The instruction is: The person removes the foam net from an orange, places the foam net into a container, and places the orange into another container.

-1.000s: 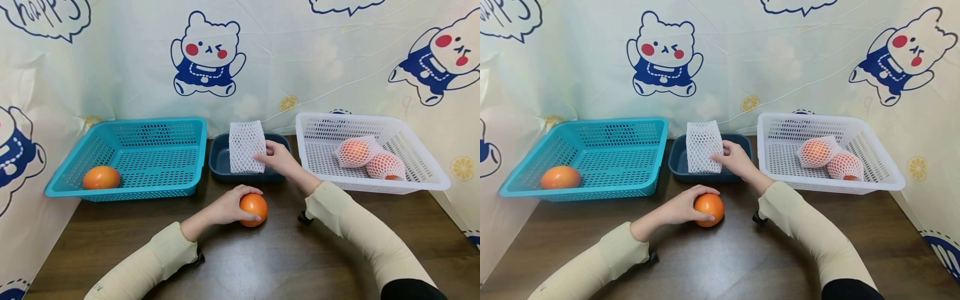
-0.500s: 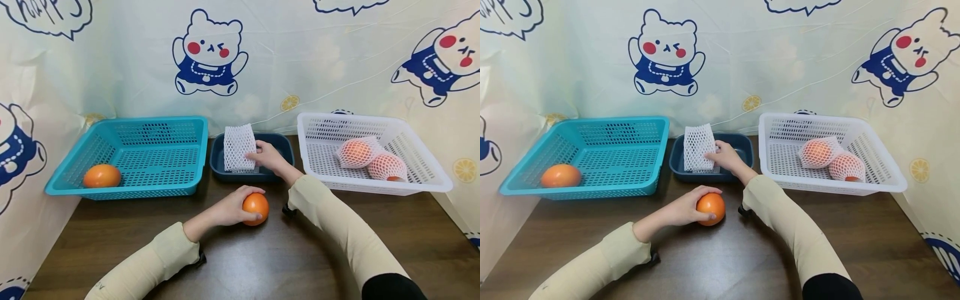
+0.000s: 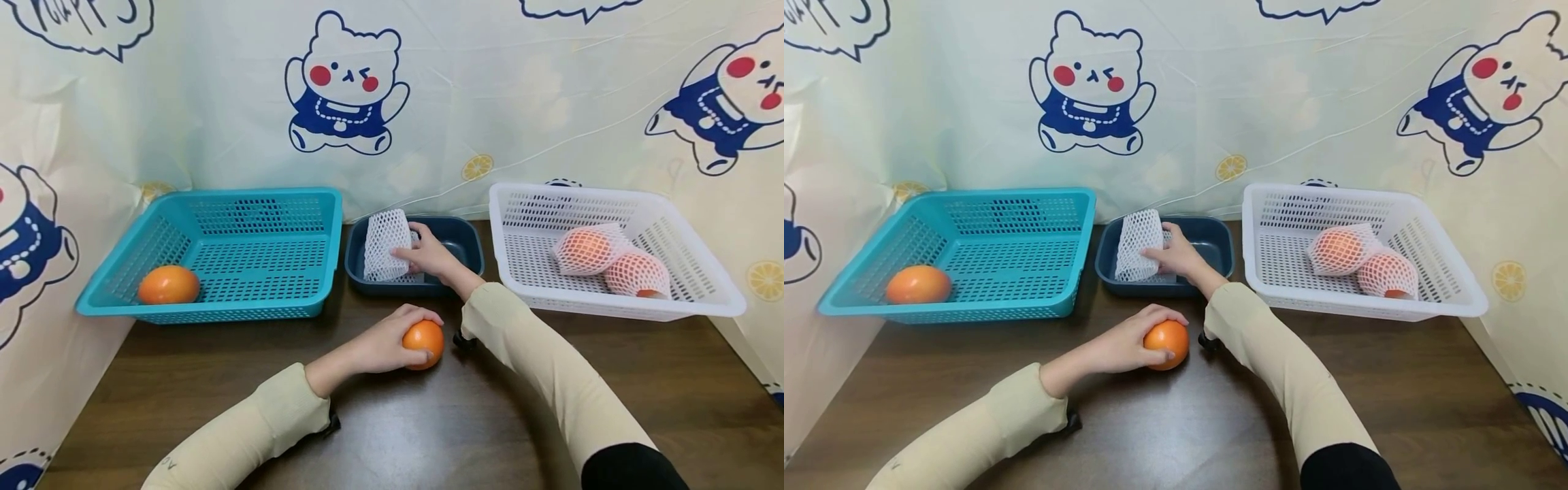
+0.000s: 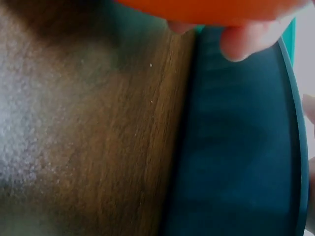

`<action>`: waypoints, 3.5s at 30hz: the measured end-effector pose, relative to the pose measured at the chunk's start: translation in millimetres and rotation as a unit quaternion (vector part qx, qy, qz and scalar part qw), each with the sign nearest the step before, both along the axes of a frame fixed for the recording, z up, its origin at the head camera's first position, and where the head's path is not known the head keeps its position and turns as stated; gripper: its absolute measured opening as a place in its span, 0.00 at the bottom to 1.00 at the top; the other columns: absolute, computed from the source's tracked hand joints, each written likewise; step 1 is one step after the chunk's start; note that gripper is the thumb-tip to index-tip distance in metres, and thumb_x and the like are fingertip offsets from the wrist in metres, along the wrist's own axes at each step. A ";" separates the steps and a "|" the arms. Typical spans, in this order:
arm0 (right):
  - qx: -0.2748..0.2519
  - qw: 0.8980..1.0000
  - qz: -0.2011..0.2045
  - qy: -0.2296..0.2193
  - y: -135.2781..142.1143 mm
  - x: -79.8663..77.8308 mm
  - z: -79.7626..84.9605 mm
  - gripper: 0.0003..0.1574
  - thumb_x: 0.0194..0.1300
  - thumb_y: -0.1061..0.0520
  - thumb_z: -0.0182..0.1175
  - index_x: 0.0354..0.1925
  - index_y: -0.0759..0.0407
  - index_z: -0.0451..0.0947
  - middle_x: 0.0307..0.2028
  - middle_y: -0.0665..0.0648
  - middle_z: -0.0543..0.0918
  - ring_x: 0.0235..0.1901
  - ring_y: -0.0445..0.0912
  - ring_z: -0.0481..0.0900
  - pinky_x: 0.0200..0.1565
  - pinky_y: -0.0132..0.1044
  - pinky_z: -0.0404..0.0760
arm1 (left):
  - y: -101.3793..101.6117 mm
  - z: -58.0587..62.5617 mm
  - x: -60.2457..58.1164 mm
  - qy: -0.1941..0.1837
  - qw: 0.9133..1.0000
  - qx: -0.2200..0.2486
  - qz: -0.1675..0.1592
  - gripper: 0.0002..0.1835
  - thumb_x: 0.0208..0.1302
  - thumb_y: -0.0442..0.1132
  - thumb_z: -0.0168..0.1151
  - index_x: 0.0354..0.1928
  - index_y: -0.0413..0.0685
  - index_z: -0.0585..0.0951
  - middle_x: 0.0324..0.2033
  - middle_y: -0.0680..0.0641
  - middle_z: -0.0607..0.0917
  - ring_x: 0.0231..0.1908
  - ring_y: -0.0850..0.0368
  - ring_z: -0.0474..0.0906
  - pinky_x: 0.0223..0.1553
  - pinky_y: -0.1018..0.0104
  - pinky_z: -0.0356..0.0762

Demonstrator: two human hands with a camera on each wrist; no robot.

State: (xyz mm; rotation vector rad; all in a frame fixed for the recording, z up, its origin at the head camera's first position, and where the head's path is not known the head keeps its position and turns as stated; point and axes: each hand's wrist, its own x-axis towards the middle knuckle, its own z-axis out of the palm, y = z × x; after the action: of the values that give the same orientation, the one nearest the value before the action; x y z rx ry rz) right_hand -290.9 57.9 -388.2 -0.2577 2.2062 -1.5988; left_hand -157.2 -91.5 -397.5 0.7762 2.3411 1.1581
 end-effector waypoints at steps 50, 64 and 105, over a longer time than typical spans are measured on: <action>0.301 0.924 0.159 0.175 -1.6 4.2 13.6 0.36 0.69 0.47 0.69 0.68 0.61 0.75 0.69 0.65 0.72 0.70 0.58 0.63 0.70 0.51 0.64 | 8.7 12.7 0.7 0.023 0.999 -0.038 -0.024 0.36 0.49 0.37 0.83 0.61 0.54 0.76 0.56 0.43 0.74 0.51 0.49 0.74 0.52 0.53 0.77; 0.257 0.936 0.139 0.195 3.2 12.8 20.9 0.34 0.68 0.47 0.69 0.66 0.60 0.78 0.70 0.68 0.68 0.69 0.60 0.64 0.68 0.55 0.67 | -6.7 23.0 2.3 0.031 0.999 -0.042 0.003 0.36 0.50 0.41 0.82 0.62 0.52 0.77 0.58 0.42 0.74 0.52 0.47 0.74 0.51 0.49 0.78; 0.005 0.977 0.134 0.167 -19.9 48.9 37.6 0.17 0.74 0.62 0.61 0.58 0.67 0.82 0.47 0.62 0.85 0.41 0.56 0.86 0.46 0.47 0.86 | -73.7 82.2 7.1 0.098 0.985 0.020 0.138 0.39 0.52 0.42 0.81 0.66 0.47 0.74 0.61 0.42 0.75 0.55 0.42 0.73 0.46 0.49 0.82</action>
State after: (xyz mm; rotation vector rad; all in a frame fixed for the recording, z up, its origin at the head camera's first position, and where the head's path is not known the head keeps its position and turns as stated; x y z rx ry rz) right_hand -242.0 38.0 -350.6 -0.8380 2.2968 -1.4800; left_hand -150.1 -165.2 -315.3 0.6169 2.6630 1.2950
